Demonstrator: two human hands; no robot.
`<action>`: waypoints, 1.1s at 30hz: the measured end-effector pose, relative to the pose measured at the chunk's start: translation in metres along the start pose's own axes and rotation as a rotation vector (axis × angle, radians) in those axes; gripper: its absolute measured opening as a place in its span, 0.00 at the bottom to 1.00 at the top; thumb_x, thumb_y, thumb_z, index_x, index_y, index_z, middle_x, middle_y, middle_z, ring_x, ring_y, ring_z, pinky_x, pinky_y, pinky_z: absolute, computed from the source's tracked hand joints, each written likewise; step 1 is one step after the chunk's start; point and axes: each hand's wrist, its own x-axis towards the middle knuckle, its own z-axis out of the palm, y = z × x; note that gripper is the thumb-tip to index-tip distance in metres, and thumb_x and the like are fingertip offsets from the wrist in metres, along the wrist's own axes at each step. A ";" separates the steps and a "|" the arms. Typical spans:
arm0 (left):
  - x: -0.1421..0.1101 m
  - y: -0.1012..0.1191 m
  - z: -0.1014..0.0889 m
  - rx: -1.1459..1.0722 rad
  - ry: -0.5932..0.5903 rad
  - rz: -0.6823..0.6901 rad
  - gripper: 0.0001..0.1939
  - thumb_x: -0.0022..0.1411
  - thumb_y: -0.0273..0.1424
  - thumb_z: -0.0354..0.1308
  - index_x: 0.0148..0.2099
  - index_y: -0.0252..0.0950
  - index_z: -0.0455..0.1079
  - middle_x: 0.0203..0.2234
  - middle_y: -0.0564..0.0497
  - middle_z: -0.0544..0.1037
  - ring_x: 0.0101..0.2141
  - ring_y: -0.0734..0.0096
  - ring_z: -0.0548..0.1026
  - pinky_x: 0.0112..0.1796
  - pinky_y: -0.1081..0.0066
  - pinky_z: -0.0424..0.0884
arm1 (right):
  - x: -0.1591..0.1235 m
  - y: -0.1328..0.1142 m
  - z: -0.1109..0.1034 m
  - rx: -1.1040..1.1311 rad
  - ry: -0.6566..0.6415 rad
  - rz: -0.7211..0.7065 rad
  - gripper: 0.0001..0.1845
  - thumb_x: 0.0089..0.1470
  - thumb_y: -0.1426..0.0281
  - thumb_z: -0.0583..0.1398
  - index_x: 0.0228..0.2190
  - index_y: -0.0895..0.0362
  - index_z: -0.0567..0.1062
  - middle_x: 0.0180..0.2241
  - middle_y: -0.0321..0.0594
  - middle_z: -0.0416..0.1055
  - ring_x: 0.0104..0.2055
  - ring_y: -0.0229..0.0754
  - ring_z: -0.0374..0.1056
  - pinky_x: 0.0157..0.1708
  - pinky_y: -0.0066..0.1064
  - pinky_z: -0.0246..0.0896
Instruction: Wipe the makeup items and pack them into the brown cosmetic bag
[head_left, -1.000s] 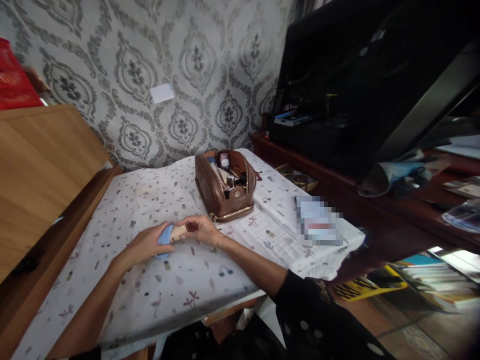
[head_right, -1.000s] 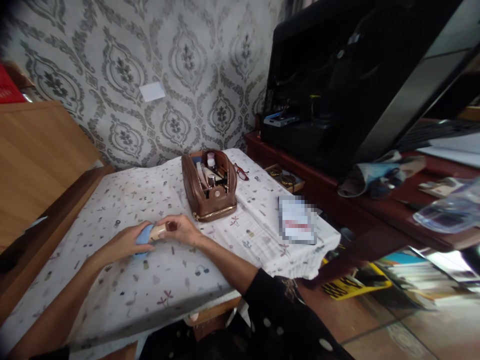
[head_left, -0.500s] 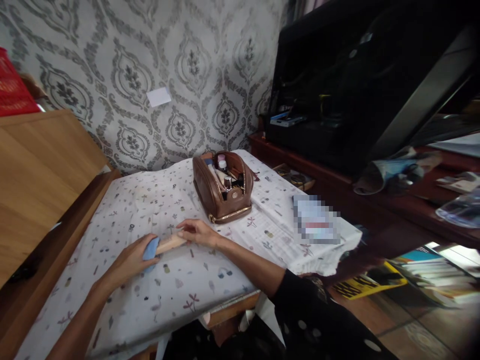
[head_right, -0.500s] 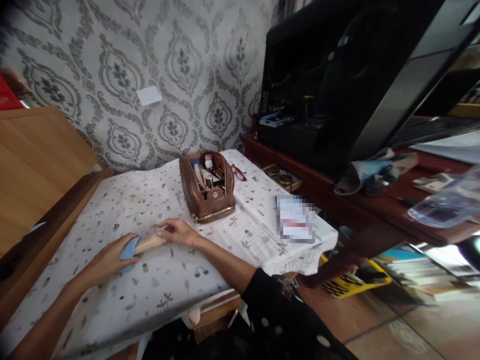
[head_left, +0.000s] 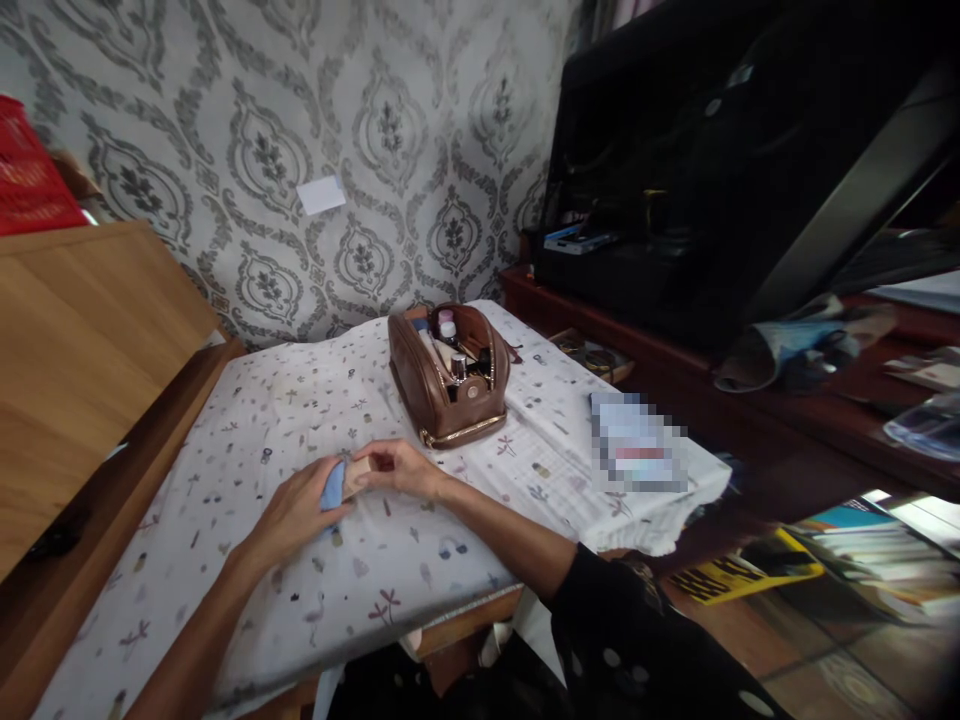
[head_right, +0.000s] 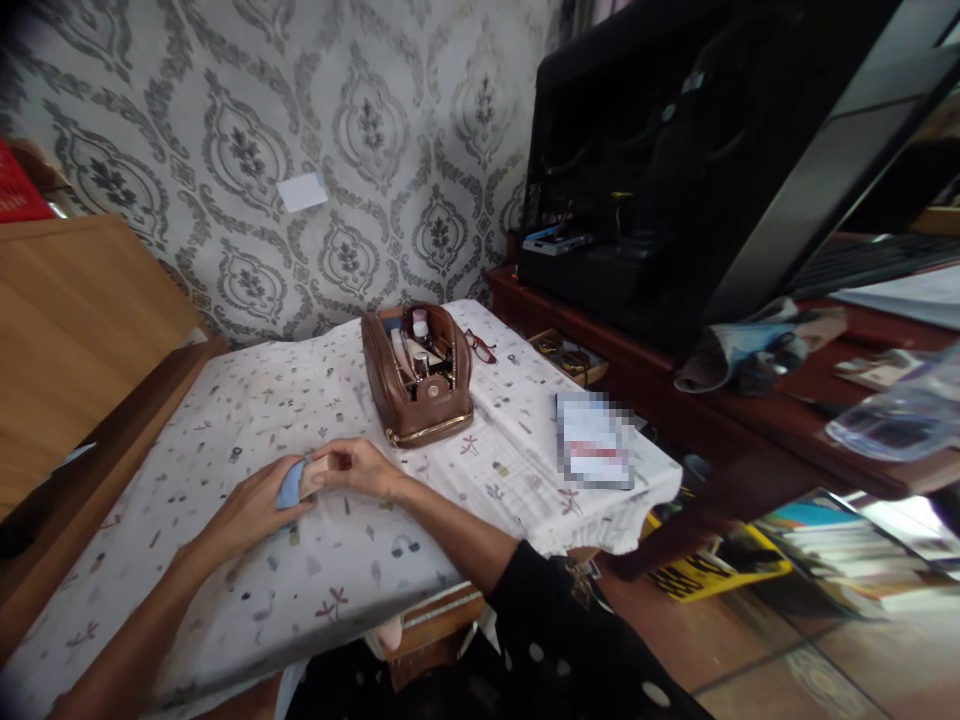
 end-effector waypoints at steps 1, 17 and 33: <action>0.003 0.006 0.001 -0.006 0.002 0.001 0.16 0.59 0.38 0.56 0.48 0.42 0.64 0.42 0.50 0.77 0.41 0.59 0.76 0.39 0.66 0.68 | 0.000 0.000 0.000 -0.008 -0.002 -0.013 0.34 0.34 0.49 0.74 0.39 0.59 0.77 0.29 0.31 0.69 0.31 0.34 0.64 0.35 0.28 0.61; -0.006 -0.012 0.000 0.077 -0.036 -0.114 0.18 0.60 0.43 0.55 0.50 0.42 0.63 0.39 0.50 0.77 0.39 0.57 0.76 0.37 0.67 0.65 | 0.000 -0.005 0.000 -0.016 0.022 -0.065 0.30 0.38 0.52 0.73 0.38 0.59 0.75 0.27 0.30 0.66 0.29 0.33 0.61 0.33 0.28 0.58; -0.020 -0.031 -0.004 0.168 0.057 -0.174 0.16 0.58 0.46 0.55 0.45 0.44 0.65 0.35 0.53 0.79 0.36 0.58 0.77 0.34 0.68 0.65 | 0.002 -0.008 -0.001 0.042 0.091 -0.074 0.35 0.34 0.48 0.73 0.38 0.58 0.75 0.29 0.32 0.70 0.29 0.33 0.64 0.34 0.29 0.61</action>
